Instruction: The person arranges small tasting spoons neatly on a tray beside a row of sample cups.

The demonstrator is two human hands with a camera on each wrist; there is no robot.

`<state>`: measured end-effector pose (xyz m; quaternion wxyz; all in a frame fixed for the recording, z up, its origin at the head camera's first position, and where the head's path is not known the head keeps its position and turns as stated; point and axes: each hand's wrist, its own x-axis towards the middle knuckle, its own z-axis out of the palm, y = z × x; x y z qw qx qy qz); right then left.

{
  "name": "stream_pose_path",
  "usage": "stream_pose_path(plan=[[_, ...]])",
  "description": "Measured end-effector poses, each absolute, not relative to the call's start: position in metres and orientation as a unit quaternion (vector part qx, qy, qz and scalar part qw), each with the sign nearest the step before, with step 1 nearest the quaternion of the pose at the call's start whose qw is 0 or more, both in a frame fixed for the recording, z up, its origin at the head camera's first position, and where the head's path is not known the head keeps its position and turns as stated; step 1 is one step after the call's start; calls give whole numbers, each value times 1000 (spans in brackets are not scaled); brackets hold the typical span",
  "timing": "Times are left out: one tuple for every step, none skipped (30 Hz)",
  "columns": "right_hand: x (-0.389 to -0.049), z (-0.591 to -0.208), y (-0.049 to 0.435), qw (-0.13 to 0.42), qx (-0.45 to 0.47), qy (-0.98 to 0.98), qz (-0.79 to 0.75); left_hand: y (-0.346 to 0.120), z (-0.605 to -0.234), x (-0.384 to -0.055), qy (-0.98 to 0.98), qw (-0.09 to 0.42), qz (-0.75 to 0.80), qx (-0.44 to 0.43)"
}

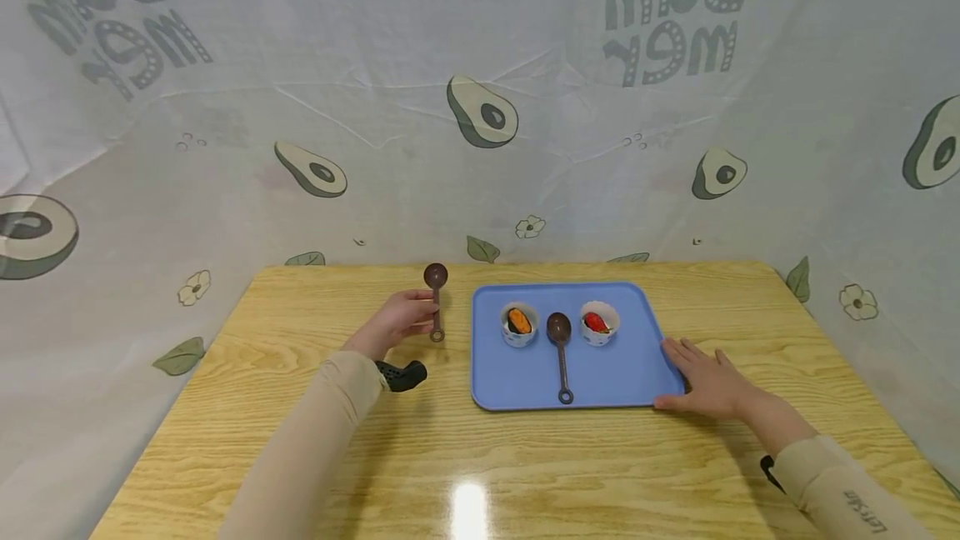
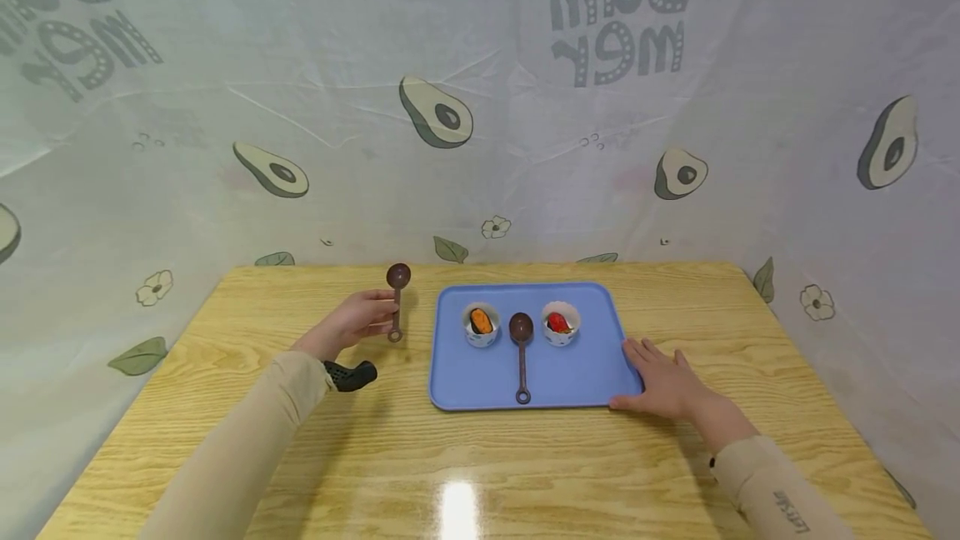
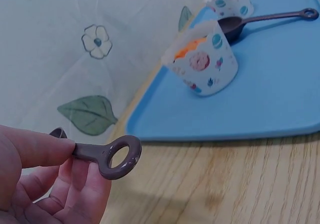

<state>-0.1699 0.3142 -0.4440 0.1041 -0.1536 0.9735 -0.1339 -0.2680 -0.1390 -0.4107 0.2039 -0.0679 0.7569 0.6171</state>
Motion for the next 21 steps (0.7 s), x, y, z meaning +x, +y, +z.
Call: stream_pose_path(plan=[[-170, -443, 314, 106, -154, 973, -135, -138, -410, -268, 756, 205, 618, -67], [-170, -443, 315, 107, -154, 973, -135, -136, -409, -268, 755, 205, 620, -64], [-170, -442, 315, 108, -155, 973, -136, -135, -408, -268, 754, 206, 621, -63], [-169, -442, 315, 109, -155, 972, -138, -133, -407, -268, 754, 206, 621, -62], [-169, -441, 315, 110, -156, 972, -140, -132, -406, -267, 753, 207, 621, -65], [-169, -440, 314, 112, -156, 971, -140, -130, -406, -267, 753, 207, 621, -65], [-169, -440, 314, 112, -157, 971, -141, -129, -405, -267, 752, 208, 622, -65], [-169, -439, 314, 113, -157, 971, -141, -128, -405, -267, 751, 209, 623, -63], [-168, -439, 313, 114, -157, 971, -142, -127, -405, -266, 750, 211, 623, -64], [-168, -438, 313, 114, -157, 971, -142, -125, -404, -266, 749, 212, 624, -62], [-168, -438, 313, 114, -157, 971, -142, -124, -404, -266, 748, 212, 626, -62], [-168, -438, 313, 115, -157, 971, -141, -122, -404, -266, 746, 212, 628, -60], [-168, -438, 313, 115, -157, 971, -141, -121, -403, -265, 745, 212, 629, -61], [-168, -438, 313, 115, -156, 971, -140, -119, -403, -265, 744, 211, 631, -63], [-168, -439, 313, 115, -156, 971, -139, -117, -403, -265, 744, 210, 632, -65], [-168, -439, 313, 115, -157, 971, -137, -116, -403, -265, 744, 208, 632, -64], [-168, -439, 313, 115, -157, 971, -136, -114, -402, -264, 743, 207, 633, -64], [-169, -440, 313, 115, -157, 971, -135, -113, -402, -264, 744, 207, 632, -63], [-169, -440, 314, 115, -158, 972, -134, -111, -401, -263, 744, 208, 632, -62], [-169, -440, 314, 115, -159, 972, -133, -110, -400, -262, 744, 209, 631, -59], [-169, -440, 314, 115, -159, 972, -133, -109, -400, -262, 746, 209, 630, -57]])
